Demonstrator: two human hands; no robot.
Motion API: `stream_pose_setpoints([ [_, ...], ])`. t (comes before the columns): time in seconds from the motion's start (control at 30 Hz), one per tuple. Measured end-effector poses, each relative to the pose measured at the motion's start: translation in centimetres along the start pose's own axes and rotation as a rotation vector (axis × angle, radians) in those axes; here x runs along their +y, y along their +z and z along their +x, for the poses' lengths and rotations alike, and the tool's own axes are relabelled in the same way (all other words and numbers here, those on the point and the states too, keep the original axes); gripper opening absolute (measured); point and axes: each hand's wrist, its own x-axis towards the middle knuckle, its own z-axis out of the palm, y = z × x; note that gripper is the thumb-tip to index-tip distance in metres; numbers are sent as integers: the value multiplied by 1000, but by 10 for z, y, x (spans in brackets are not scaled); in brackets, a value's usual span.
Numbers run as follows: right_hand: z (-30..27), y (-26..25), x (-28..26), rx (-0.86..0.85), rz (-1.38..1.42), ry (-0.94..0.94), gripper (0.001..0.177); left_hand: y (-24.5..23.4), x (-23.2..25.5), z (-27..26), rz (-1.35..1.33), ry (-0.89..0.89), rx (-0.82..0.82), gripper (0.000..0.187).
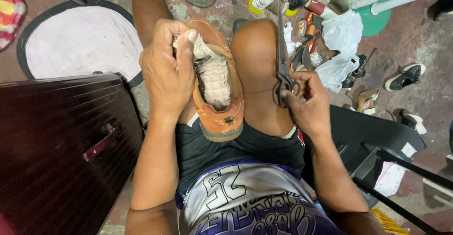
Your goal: The person sews a brown leather shoe using a needle and thread, repeatedly pulling the thread through the sole and upper. They adjust the shoe's position and continue stitching along the edge.
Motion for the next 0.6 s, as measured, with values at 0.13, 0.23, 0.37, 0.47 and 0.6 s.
stream_pose_setpoints([
  [0.13, 5, -11, 2, -88, 182, 193, 18, -1, -1, 1, 14, 48, 21, 11],
  [0.23, 4, -24, 2, -131, 347, 223, 16, -3, -1, -2, 53, 58, 44, 10],
  [0.37, 4, -36, 1, -203, 576, 337, 14, -5, 4, -5, 92, 62, 59, 9],
  [0.47, 2, -40, 2, -309, 819, 413, 19, -9, 6, -9, 102, 57, 70, 9],
  [0.6, -4, -40, -1, -431, 1204, 474, 31, -12, 2, -19, 106, 44, 124, 8],
])
